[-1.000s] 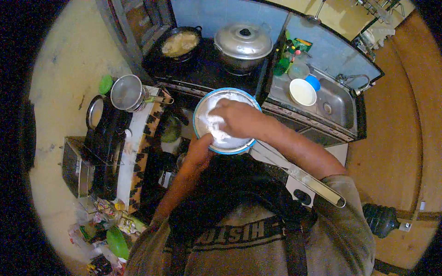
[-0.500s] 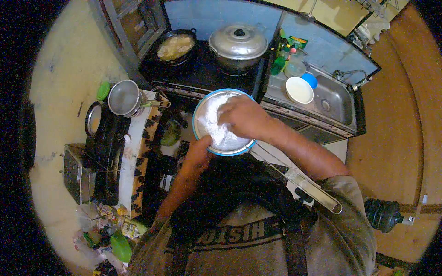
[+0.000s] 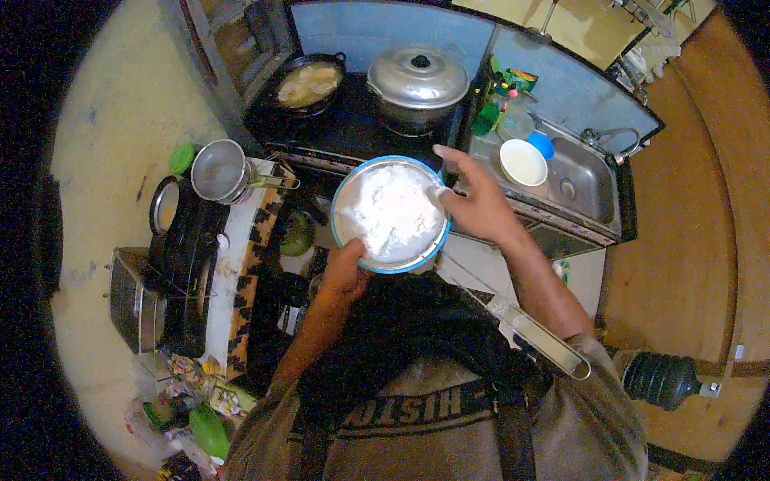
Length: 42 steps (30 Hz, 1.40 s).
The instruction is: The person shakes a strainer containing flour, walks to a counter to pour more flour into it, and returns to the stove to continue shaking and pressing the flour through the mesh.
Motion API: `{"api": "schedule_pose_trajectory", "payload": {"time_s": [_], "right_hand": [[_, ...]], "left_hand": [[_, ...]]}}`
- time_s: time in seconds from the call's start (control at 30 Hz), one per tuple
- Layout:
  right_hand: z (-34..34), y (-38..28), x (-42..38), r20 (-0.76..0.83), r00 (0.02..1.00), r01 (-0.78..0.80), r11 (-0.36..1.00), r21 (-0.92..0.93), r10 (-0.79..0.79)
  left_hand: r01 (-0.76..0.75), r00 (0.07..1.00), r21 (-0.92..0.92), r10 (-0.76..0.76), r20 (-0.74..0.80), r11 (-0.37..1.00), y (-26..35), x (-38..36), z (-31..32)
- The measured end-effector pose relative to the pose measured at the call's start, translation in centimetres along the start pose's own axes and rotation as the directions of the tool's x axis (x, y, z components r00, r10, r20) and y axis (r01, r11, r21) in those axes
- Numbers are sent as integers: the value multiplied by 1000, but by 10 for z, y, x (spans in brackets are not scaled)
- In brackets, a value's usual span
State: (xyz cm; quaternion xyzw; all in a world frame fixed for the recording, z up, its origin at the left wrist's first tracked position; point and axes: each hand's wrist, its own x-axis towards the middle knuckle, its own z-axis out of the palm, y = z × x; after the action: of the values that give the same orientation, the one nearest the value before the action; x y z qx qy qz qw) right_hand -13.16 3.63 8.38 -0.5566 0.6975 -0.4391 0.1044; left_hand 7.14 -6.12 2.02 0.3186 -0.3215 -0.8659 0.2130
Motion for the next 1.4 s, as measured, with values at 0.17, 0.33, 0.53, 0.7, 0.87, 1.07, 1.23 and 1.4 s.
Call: {"api": "schedule_pose_trajectory", "payload": {"time_s": [0.17, 0.33, 0.53, 0.7, 0.87, 1.07, 1.23, 1.4], "right_hand": [[54, 7, -19, 276, 816, -555, 556, 619, 508], [27, 2, -18, 366, 792, -563, 353, 748, 489], [38, 10, -20, 356, 780, -619, 545, 565, 515], [66, 7, -7, 165, 903, -430, 809, 401, 398], [39, 4, -10, 367, 823, -523, 325, 788, 433], [32, -3, -15, 363, 826, -519, 332, 788, 431], [56, 14, -17, 251, 827, -557, 674, 485, 503], [39, 20, -24, 272, 793, -568, 500, 654, 545]], "left_hand": [[42, 993, -58, -35, 108, 997, 1, 11, -21], [29, 999, 136, -33, 28, 990, 10, -7, 20], [105, 991, 134, -114, 64, 985, 29, -15, 12], [181, 961, 52, -188, 204, 982, 48, 2, -21], [2, 997, 171, 11, -72, 985, 35, -4, -9], [32, 992, 361, 15, -127, 932, 30, -19, 18], [172, 983, -72, -166, 79, 983, 44, -4, -6], [-4, 997, 200, 20, -79, 980, 11, 3, 7]]}}
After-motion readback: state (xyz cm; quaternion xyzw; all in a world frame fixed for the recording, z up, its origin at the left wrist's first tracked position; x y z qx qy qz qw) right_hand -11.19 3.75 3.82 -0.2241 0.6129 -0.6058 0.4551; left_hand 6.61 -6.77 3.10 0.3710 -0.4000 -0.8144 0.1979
